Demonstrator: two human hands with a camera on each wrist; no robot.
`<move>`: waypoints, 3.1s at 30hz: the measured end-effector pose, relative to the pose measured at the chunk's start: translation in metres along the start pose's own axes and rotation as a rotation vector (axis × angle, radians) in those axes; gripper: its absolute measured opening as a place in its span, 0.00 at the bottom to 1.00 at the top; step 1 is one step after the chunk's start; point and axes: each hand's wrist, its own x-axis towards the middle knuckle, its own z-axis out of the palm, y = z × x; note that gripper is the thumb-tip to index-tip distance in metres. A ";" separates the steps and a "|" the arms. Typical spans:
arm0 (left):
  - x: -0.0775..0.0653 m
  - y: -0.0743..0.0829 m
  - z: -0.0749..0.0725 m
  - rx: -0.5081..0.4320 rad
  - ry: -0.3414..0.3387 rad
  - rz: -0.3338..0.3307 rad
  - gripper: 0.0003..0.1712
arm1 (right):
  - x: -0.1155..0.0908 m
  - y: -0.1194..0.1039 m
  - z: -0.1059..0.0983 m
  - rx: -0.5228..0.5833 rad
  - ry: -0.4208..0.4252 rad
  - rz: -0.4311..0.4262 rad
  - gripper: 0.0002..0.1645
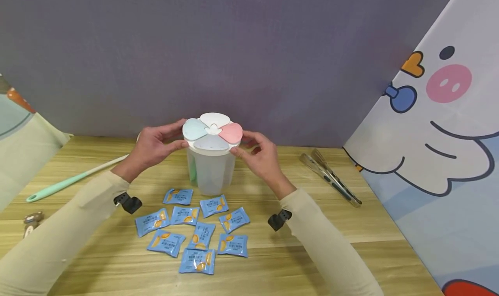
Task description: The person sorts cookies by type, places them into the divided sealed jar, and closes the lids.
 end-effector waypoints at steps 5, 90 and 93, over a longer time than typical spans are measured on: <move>0.000 -0.002 0.000 0.028 0.012 0.030 0.31 | 0.001 0.000 0.000 -0.023 -0.003 -0.025 0.23; 0.007 -0.005 0.003 0.115 0.150 0.249 0.28 | 0.025 0.016 0.009 -0.092 0.012 -0.479 0.13; 0.007 -0.005 0.002 0.116 0.150 0.250 0.28 | 0.026 0.005 0.009 -0.095 0.012 -0.469 0.10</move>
